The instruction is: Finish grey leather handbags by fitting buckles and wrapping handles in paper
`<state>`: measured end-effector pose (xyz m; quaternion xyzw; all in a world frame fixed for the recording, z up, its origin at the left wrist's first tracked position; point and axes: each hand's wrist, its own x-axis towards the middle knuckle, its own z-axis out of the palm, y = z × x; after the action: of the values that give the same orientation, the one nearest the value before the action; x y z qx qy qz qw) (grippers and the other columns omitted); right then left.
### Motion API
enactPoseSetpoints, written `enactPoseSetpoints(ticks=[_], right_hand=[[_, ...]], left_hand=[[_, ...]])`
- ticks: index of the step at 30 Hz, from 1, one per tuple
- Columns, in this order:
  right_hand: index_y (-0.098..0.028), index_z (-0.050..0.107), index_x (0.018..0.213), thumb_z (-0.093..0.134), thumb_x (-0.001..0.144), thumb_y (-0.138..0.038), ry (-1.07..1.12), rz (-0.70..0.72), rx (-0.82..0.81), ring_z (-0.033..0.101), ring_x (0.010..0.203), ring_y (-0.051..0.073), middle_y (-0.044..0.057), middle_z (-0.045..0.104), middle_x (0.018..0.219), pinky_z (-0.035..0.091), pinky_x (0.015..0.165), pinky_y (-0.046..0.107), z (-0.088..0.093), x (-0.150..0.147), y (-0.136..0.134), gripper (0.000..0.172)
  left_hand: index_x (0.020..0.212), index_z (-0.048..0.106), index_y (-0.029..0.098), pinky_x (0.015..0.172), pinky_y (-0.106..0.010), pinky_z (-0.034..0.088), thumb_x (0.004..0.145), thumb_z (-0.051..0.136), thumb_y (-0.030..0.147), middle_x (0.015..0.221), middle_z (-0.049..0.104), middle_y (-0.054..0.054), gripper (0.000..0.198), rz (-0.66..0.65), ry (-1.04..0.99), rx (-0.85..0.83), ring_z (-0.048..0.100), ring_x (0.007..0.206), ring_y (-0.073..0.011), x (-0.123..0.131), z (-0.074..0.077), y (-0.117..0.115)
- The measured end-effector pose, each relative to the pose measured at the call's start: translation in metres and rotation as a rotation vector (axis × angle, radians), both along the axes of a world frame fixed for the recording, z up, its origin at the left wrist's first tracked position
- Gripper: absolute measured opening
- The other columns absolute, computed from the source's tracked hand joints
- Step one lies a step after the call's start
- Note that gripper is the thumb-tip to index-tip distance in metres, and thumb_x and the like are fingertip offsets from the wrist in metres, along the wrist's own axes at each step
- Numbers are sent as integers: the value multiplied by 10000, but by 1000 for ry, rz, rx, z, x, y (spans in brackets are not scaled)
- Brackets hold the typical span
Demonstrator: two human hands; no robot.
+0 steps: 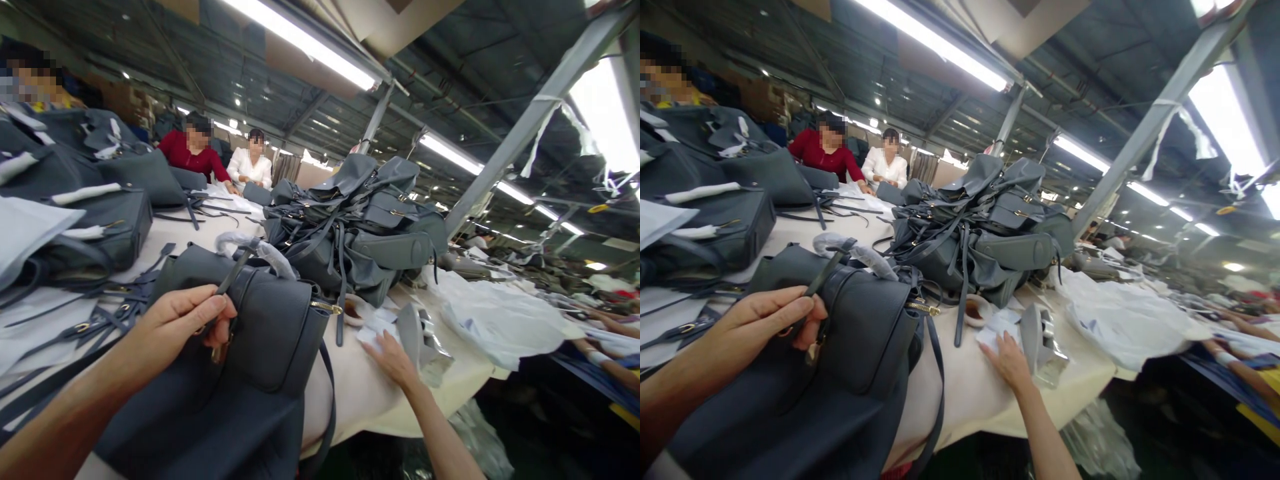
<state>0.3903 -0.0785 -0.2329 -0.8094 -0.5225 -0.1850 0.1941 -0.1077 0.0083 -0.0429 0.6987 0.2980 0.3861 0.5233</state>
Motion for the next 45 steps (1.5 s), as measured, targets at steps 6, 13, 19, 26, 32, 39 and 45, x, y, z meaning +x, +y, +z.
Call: enactPoseSetpoints(ticks=[6, 13, 19, 26, 32, 39, 45], right_hand=[[-168, 658, 1149, 358, 891, -232, 44, 14, -54, 633, 1092, 276, 189, 613, 1277, 484, 922, 400, -9, -15, -20, 401], [-154, 567, 1241, 448, 883, -435, 171, 84, -18, 694, 906, 283, 128, 725, 1001, 524, 834, 402, 5, -18, -25, 470], [-225, 698, 887, 398, 891, -474, 274, 220, -57, 701, 922, 284, 108, 760, 968, 520, 874, 406, 14, -19, -32, 389], [-223, 702, 790, 433, 841, -495, 330, 221, -20, 680, 949, 273, 98, 752, 980, 489, 889, 378, 24, -24, -30, 386], [-227, 656, 669, 476, 810, -557, 360, 102, -11, 642, 653, 240, 46, 701, 653, 451, 656, 332, 29, -28, -29, 402], [-240, 714, 706, 484, 786, -556, 408, 123, -17, 681, 788, 279, 75, 767, 814, 465, 745, 351, 34, -37, -29, 399], [-241, 595, 649, 511, 742, -543, 435, 80, 33, 641, 677, 241, 47, 702, 677, 452, 693, 346, 32, -36, -26, 327]], left_hand=[[764, 653, 181, 569, -219, 423, 860, 534, 437, 575, 617, 32, 298, 5, 3, -6, 552, 547, -125, 0, -1, -1], [735, 654, 179, 553, -223, 413, 832, 551, 457, 551, 618, 26, 311, 11, -16, -3, 542, 527, -129, 0, 2, -3], [734, 652, 176, 549, -218, 409, 822, 560, 444, 546, 612, 29, 297, 33, -13, -8, 539, 533, -127, 2, 2, -3], [769, 650, 172, 563, -213, 415, 851, 550, 423, 550, 609, 35, 282, 27, -21, -12, 551, 540, -122, 2, 1, -2], [775, 652, 167, 547, -211, 420, 864, 551, 435, 559, 616, 28, 300, 7, -32, 22, 553, 537, -123, 1, -3, 2], [785, 652, 172, 541, -209, 434, 880, 554, 452, 574, 619, 26, 312, -28, -56, 35, 559, 534, -117, -1, -10, 6], [782, 659, 170, 527, -197, 419, 875, 565, 422, 555, 609, 33, 285, -39, -84, 26, 550, 524, -107, -1, -9, 5]])
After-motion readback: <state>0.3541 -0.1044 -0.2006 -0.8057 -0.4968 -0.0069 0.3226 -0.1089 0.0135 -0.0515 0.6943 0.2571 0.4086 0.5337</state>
